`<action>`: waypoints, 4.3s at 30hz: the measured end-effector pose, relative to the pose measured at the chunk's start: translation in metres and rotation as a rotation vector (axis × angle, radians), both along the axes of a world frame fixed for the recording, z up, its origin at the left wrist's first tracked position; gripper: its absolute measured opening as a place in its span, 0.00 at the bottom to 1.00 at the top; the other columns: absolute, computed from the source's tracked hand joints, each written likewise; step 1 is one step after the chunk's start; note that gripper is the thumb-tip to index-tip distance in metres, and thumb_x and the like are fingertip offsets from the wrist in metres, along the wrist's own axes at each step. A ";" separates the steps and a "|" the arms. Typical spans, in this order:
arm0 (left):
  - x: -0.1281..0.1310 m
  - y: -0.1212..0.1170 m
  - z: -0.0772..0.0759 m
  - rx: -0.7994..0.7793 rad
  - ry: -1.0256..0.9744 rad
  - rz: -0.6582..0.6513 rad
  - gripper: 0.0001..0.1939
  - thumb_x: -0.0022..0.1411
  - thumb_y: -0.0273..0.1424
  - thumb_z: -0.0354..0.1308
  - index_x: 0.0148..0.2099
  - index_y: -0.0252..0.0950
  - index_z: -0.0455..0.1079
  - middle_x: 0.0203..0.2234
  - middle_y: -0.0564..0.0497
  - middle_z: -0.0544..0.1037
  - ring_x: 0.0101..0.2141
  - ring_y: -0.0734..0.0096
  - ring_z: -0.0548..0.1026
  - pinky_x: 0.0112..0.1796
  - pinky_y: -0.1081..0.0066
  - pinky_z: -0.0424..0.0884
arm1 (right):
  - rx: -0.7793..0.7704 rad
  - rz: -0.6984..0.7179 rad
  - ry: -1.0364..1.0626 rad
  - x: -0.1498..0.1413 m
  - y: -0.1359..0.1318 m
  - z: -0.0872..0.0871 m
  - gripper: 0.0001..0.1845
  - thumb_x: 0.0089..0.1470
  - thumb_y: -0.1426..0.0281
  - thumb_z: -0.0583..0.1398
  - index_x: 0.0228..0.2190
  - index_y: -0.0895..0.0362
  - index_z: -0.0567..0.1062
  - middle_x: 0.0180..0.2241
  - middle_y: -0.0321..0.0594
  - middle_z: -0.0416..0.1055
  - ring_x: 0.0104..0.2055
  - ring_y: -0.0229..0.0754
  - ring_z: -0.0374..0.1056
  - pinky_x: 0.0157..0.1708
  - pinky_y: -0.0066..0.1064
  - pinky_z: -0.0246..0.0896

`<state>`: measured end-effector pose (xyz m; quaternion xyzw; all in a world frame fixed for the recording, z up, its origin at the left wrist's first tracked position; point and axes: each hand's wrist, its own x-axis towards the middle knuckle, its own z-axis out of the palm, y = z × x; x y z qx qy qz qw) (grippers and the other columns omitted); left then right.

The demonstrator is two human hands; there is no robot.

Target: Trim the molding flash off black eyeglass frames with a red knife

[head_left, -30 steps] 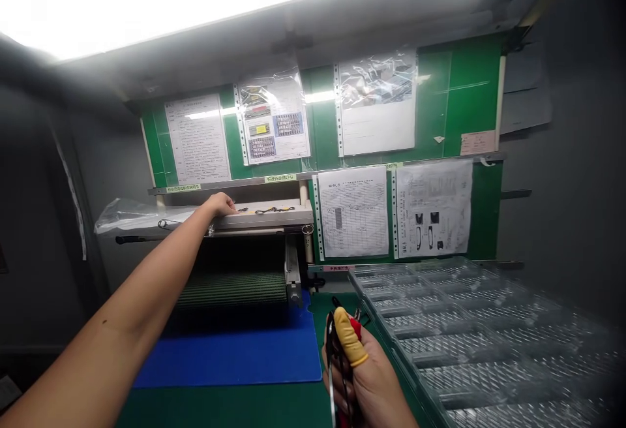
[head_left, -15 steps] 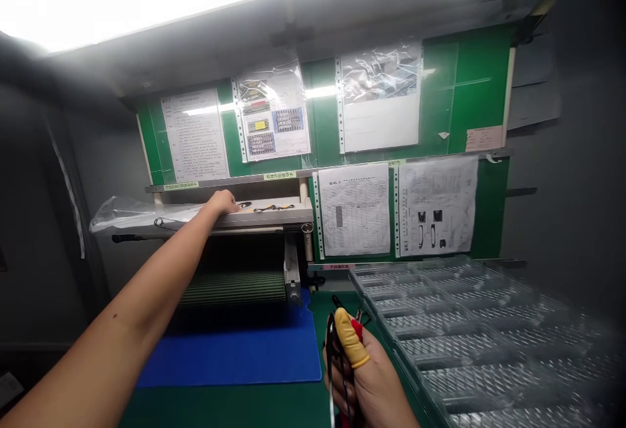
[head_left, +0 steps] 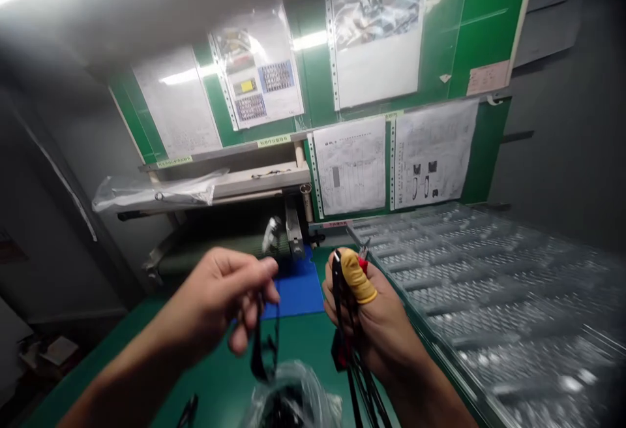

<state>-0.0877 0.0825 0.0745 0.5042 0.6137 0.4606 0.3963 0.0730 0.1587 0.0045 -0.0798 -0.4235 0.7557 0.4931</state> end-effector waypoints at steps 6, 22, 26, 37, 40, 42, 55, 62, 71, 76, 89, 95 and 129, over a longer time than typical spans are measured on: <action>0.047 -0.026 -0.051 -0.200 -0.534 -0.281 0.23 0.50 0.49 0.63 0.22 0.32 0.72 0.09 0.52 0.69 0.08 0.81 0.65 0.09 0.86 0.56 | 0.006 0.040 -0.031 -0.013 -0.010 -0.006 0.25 0.45 0.52 0.67 0.24 0.56 0.62 0.17 0.24 0.54 0.15 0.26 0.43 0.13 0.19 0.39; 0.033 -0.020 -0.073 -0.023 -0.724 -0.243 0.20 0.57 0.43 0.60 0.24 0.29 0.74 0.12 0.49 0.74 0.10 0.78 0.69 0.11 0.85 0.61 | -0.041 0.087 -0.153 -0.031 -0.012 -0.016 0.24 0.47 0.54 0.67 0.22 0.56 0.62 0.13 0.23 0.53 0.12 0.26 0.43 0.10 0.17 0.40; 0.033 -0.022 -0.076 -0.025 -0.762 -0.239 0.20 0.57 0.42 0.61 0.23 0.29 0.74 0.11 0.48 0.74 0.09 0.78 0.68 0.10 0.85 0.61 | -0.058 0.079 -0.160 -0.032 -0.011 -0.017 0.24 0.45 0.55 0.68 0.21 0.56 0.62 0.14 0.23 0.53 0.12 0.24 0.43 0.10 0.16 0.40; 0.035 -0.024 -0.088 0.007 -0.900 -0.261 0.21 0.63 0.39 0.54 0.23 0.30 0.73 0.11 0.52 0.72 0.10 0.80 0.68 0.12 0.86 0.63 | -0.017 0.067 -0.238 -0.032 -0.013 -0.019 0.24 0.47 0.52 0.66 0.22 0.54 0.61 0.12 0.23 0.51 0.10 0.26 0.43 0.09 0.20 0.37; 0.034 -0.023 -0.089 0.012 -0.903 -0.264 0.22 0.64 0.38 0.53 0.23 0.29 0.73 0.11 0.53 0.71 0.10 0.80 0.68 0.12 0.85 0.63 | -0.056 0.098 -0.248 -0.034 -0.012 -0.019 0.23 0.47 0.53 0.66 0.23 0.53 0.61 0.13 0.24 0.53 0.11 0.28 0.45 0.09 0.22 0.37; 0.034 -0.021 -0.090 0.027 -0.916 -0.273 0.22 0.64 0.38 0.52 0.23 0.29 0.72 0.10 0.53 0.71 0.09 0.80 0.67 0.12 0.85 0.63 | -0.070 0.102 -0.252 -0.034 -0.011 -0.019 0.23 0.45 0.53 0.68 0.23 0.53 0.62 0.13 0.24 0.53 0.11 0.28 0.45 0.08 0.23 0.37; 0.033 -0.020 -0.092 0.032 -0.972 -0.267 0.22 0.65 0.36 0.52 0.23 0.28 0.71 0.10 0.52 0.70 0.09 0.80 0.68 0.11 0.85 0.63 | -0.034 0.093 -0.273 -0.034 -0.008 -0.026 0.24 0.46 0.51 0.66 0.23 0.54 0.62 0.10 0.23 0.51 0.08 0.30 0.48 0.07 0.23 0.38; 0.032 -0.019 -0.093 0.031 -0.966 -0.260 0.21 0.64 0.37 0.54 0.23 0.28 0.72 0.10 0.52 0.71 0.09 0.80 0.68 0.11 0.85 0.63 | -0.020 0.083 -0.234 -0.033 -0.009 -0.026 0.24 0.46 0.53 0.67 0.22 0.55 0.63 0.11 0.23 0.52 0.09 0.27 0.47 0.08 0.20 0.39; 0.033 -0.019 -0.093 0.042 -0.940 -0.282 0.22 0.63 0.38 0.54 0.22 0.28 0.72 0.09 0.51 0.70 0.09 0.81 0.66 0.11 0.86 0.62 | -0.020 0.084 -0.222 -0.033 -0.007 -0.022 0.24 0.45 0.54 0.68 0.21 0.56 0.62 0.12 0.23 0.52 0.10 0.25 0.45 0.08 0.18 0.39; 0.034 -0.019 -0.093 0.036 -0.952 -0.275 0.21 0.64 0.37 0.54 0.22 0.28 0.71 0.10 0.52 0.70 0.09 0.80 0.66 0.11 0.85 0.61 | -0.036 0.087 -0.237 -0.032 -0.007 -0.023 0.24 0.46 0.53 0.67 0.23 0.55 0.62 0.12 0.23 0.52 0.09 0.27 0.46 0.08 0.20 0.38; 0.034 -0.018 -0.091 0.035 -0.932 -0.277 0.23 0.65 0.36 0.51 0.23 0.28 0.71 0.10 0.52 0.70 0.09 0.81 0.65 0.11 0.85 0.61 | -0.064 0.131 -0.272 -0.032 -0.006 -0.024 0.25 0.43 0.52 0.68 0.24 0.53 0.61 0.12 0.23 0.54 0.09 0.30 0.48 0.07 0.24 0.38; 0.033 -0.020 -0.091 0.022 -0.875 -0.259 0.22 0.65 0.37 0.52 0.23 0.28 0.71 0.10 0.52 0.70 0.09 0.82 0.66 0.11 0.86 0.61 | -0.055 0.125 -0.239 -0.034 -0.005 -0.027 0.24 0.44 0.53 0.68 0.24 0.54 0.62 0.13 0.23 0.54 0.10 0.28 0.48 0.08 0.22 0.38; 0.020 -0.010 -0.099 0.032 -0.650 -0.163 0.20 0.63 0.38 0.54 0.22 0.31 0.69 0.09 0.56 0.68 0.08 0.83 0.63 0.10 0.86 0.58 | 0.072 0.089 -0.203 -0.041 0.008 -0.039 0.22 0.46 0.57 0.68 0.23 0.55 0.62 0.16 0.24 0.53 0.14 0.26 0.42 0.10 0.19 0.37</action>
